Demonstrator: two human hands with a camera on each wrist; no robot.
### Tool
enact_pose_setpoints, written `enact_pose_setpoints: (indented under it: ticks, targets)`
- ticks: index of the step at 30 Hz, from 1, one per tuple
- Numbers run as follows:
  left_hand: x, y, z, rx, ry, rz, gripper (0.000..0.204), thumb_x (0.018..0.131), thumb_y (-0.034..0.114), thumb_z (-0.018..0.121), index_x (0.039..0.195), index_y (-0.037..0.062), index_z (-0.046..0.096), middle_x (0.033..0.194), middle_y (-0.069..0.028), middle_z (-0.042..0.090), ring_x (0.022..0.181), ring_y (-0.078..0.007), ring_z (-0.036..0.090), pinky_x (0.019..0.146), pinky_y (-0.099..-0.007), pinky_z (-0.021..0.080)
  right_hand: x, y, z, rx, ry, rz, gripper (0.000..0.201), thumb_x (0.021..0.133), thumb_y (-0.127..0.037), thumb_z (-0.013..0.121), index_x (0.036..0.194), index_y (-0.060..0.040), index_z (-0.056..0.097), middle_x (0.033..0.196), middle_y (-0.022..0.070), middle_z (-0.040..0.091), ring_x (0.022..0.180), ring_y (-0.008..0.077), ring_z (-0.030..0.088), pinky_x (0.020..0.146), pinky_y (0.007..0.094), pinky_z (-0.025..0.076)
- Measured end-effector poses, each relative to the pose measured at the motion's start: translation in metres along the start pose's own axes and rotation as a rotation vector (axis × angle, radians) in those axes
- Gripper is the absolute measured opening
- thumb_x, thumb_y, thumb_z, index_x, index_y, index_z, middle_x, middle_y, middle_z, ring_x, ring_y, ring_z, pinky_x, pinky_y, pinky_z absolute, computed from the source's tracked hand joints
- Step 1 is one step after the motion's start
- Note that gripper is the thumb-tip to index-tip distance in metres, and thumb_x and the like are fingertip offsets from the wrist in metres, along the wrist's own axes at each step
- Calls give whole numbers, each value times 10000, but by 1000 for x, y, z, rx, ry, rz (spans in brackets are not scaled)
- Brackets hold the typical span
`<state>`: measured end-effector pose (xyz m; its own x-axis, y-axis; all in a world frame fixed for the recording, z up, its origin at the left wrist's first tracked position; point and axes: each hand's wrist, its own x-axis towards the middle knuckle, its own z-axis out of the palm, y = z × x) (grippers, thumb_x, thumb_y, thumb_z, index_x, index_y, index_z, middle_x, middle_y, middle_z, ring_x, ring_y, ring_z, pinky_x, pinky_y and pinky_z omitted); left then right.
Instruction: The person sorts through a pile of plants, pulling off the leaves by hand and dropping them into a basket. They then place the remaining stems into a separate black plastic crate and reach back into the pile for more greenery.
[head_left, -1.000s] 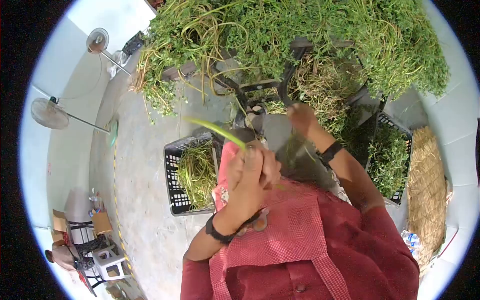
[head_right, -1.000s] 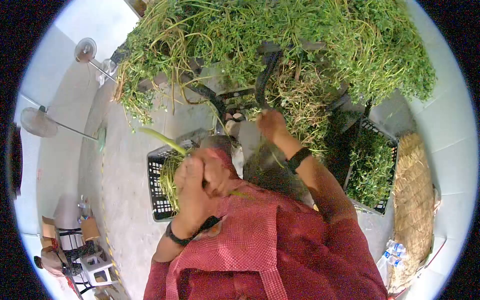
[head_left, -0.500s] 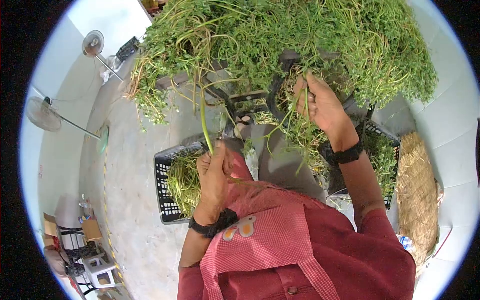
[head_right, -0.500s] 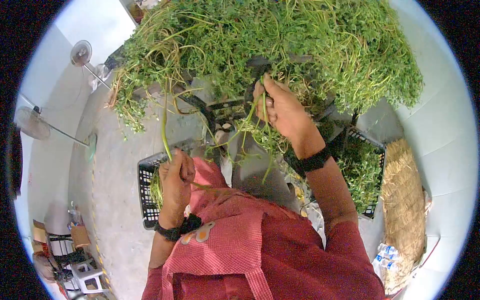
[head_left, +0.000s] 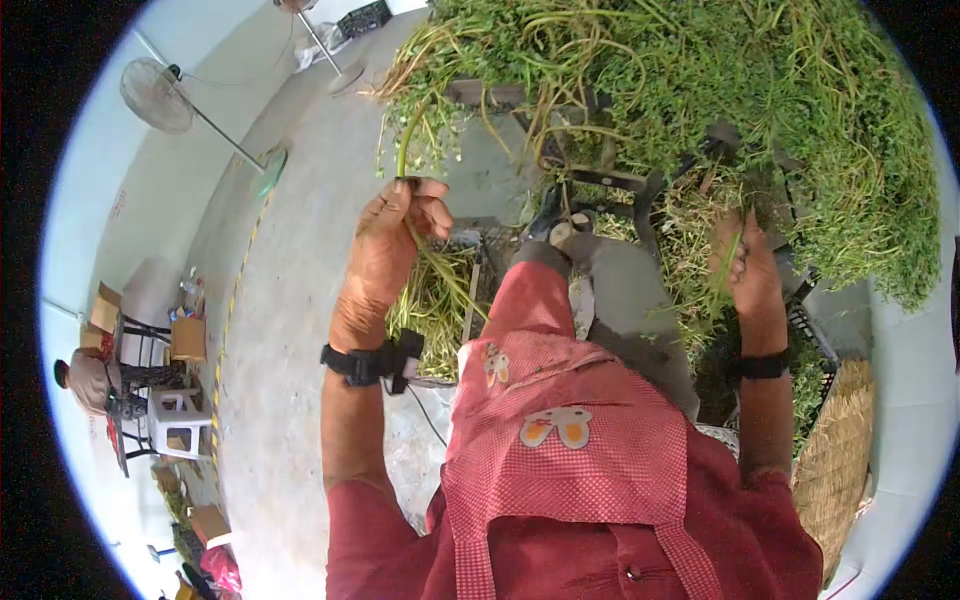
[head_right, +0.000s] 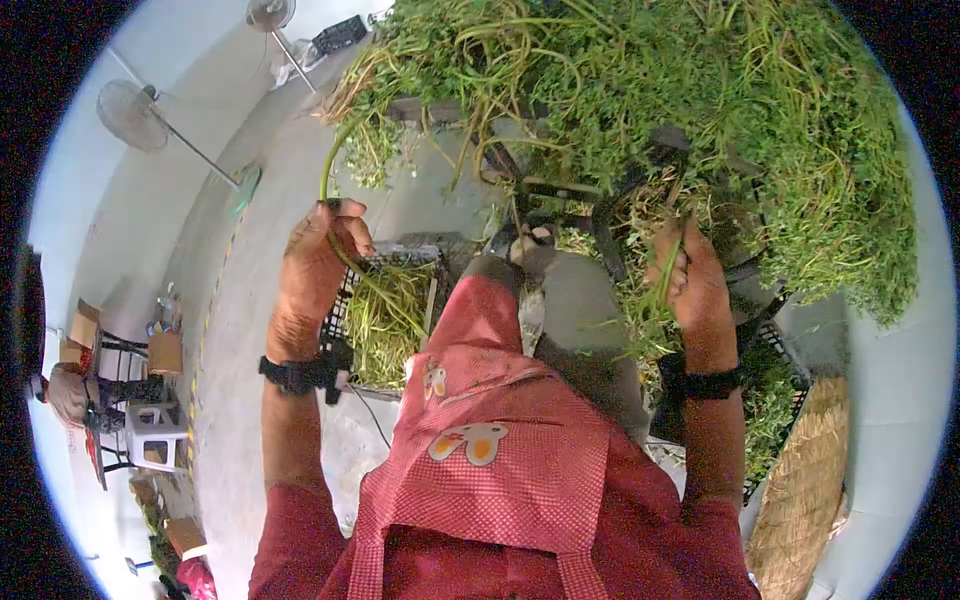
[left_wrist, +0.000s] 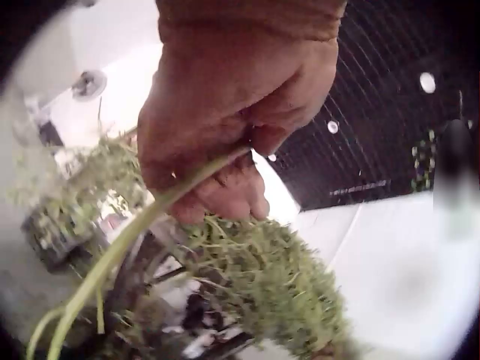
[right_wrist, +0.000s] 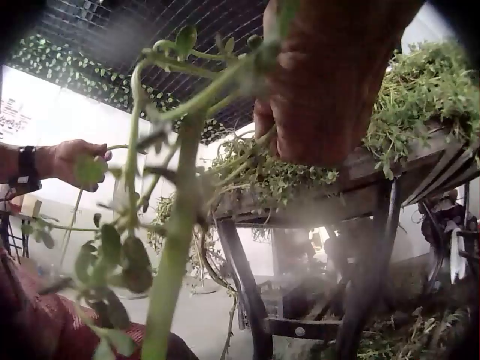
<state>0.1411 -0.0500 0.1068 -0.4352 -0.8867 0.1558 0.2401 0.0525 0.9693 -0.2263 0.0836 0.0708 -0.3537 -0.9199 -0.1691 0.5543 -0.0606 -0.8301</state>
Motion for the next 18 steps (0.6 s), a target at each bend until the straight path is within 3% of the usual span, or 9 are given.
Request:
enact_pose_setpoints:
  ticks: [3,5,7,9,11,13,15,17,18]
  targets:
    - [-3,5,-34,358,-39,-92,394,942,347,418,1026,-11,561,798,-79,618,747,-164,583,749,-302,456,7,13,-17,79,-139,47,270,942,-366,440,838,-122,489,598,-72,404,433,36,363,428,193,339]
    - [-5,5,-50,432,-42,-146,399,944,349,420,1027,-13,564,834,-78,623,799,-158,589,782,-302,455,5,21,-15,-165,145,-47,274,936,-370,447,883,-110,516,665,-48,502,514,57,451,468,213,383]
    - [-8,-6,-71,559,-52,-191,396,944,355,421,1028,-3,569,863,-79,624,827,-164,594,803,-298,451,5,21,-7,-185,387,38,291,926,-377,459,949,-99,539,810,2,593,652,97,539,559,240,448]
    - [-13,-21,-90,631,-46,-220,388,948,345,415,1032,-1,571,869,-75,624,834,-169,600,813,-300,451,4,23,-13,-183,302,50,315,924,-380,460,1018,-92,547,918,37,614,769,134,578,681,266,488]
    - [-16,-45,-116,740,-39,-287,390,952,340,404,1033,-3,572,880,-82,629,855,-169,604,817,-299,449,9,25,-13,35,210,146,184,956,-266,415,921,-100,488,666,-40,425,505,65,375,461,219,321]
    - [-17,-69,-144,721,-12,-362,376,942,314,439,1079,-14,561,946,-109,635,897,-180,602,821,-313,455,8,27,6,66,294,149,188,961,-263,405,867,-109,458,643,-43,337,490,64,305,451,227,274]
    - [-21,-106,-175,1272,91,-285,366,917,269,500,1132,-25,537,1006,-135,634,931,-194,598,825,-323,459,14,29,-1,91,372,146,211,965,-261,394,813,-119,428,621,-46,249,475,62,235,441,235,227]
    - [-27,-129,-190,1220,226,-225,369,895,233,544,1159,-25,528,1017,-145,636,940,-202,598,798,-310,471,31,33,-41,-60,-133,143,275,944,-368,419,913,-107,499,754,-22,536,574,97,476,526,229,393]
    - [-26,-128,-182,1114,215,-183,363,897,229,541,1155,-25,531,1014,-145,636,946,-198,596,788,-303,472,34,32,-34,-61,-134,149,275,944,-368,419,913,-107,499,754,-22,536,574,97,476,526,229,393]
